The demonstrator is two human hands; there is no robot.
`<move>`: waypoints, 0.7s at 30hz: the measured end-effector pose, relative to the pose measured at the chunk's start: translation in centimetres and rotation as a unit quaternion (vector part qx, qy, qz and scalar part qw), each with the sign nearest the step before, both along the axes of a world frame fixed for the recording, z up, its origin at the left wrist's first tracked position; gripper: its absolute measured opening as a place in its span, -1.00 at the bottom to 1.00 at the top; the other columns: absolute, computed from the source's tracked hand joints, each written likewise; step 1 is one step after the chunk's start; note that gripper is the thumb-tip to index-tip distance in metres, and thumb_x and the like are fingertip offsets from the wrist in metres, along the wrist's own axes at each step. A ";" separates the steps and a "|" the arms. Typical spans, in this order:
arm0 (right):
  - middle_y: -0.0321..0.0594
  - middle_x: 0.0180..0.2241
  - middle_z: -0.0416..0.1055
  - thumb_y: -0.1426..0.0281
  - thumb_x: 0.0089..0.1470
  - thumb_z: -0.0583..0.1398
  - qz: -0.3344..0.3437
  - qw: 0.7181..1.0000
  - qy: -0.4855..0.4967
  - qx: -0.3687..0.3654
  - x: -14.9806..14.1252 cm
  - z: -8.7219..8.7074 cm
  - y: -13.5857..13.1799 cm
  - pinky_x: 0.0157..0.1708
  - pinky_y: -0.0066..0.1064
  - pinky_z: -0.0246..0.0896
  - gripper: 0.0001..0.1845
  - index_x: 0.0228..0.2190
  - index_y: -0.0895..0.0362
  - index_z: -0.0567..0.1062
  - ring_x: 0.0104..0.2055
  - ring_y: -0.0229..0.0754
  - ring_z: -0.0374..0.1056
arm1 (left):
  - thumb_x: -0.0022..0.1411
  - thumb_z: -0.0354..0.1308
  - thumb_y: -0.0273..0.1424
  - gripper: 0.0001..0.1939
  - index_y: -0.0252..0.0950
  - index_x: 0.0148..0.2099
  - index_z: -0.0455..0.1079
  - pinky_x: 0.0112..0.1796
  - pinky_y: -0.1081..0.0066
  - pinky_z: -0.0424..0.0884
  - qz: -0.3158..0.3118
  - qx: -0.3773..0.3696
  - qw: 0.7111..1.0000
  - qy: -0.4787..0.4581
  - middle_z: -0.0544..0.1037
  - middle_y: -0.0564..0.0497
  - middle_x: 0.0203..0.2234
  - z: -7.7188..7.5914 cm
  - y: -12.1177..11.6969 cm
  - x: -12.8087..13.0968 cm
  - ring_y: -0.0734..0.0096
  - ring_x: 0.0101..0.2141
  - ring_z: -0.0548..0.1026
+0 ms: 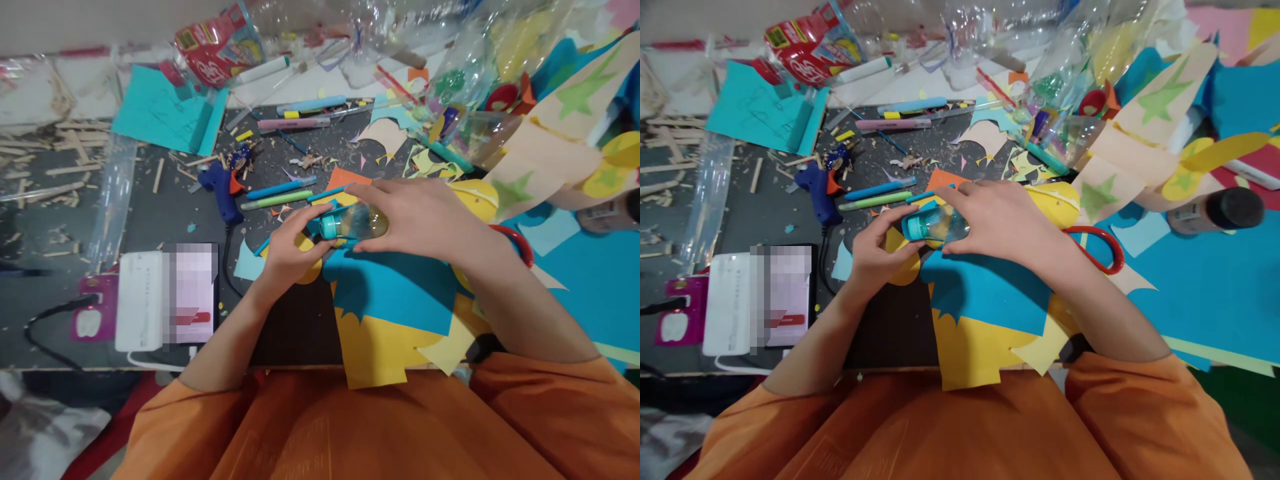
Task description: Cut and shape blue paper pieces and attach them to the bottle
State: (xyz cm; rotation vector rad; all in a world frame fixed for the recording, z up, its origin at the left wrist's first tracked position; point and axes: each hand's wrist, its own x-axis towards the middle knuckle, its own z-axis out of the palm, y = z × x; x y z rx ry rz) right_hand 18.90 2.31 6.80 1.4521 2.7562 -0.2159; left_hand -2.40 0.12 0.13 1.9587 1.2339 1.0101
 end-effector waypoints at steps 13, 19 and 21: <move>-0.04 -0.22 0.55 0.00 0.04 0.14 0.001 1.000 -0.014 0.013 -0.1 -0.1 -0.3 -0.50 -0.37 -0.10 -0.40 -0.01 0.13 0.43 -0.32 0.00 0.43 | 0.13 0.24 -0.27 -0.63 -0.15 0.01 0.47 0.11 0.21 0.36 -0.009 -0.014 0.999 0.045 0.59 0.03 -0.05 -0.6 0.1 -0.4 0.15 0.05 0.48; -0.04 -0.21 0.55 0.06 0.09 0.11 0.011 1.000 -0.012 0.008 -0.2 -0.1 -0.2 -0.46 -0.36 -0.03 -0.43 0.04 0.12 0.39 -0.29 0.00 0.43 | 0.12 0.25 -0.29 -0.63 -0.10 0.02 0.47 0.10 0.19 0.38 -0.013 0.001 0.998 0.056 0.59 0.06 -0.04 -0.7 0.3 -0.5 0.16 0.04 0.49; -0.03 -0.20 0.54 0.07 0.11 0.10 0.014 1.000 -0.007 0.001 -0.2 -0.1 -0.2 -0.44 -0.35 0.00 -0.43 0.05 0.13 0.38 -0.27 0.01 0.43 | 0.12 0.26 -0.29 -0.63 -0.11 0.01 0.48 0.10 0.19 0.38 -0.016 -0.006 0.998 0.055 0.59 0.05 -0.05 -0.6 0.3 -0.6 0.16 0.04 0.49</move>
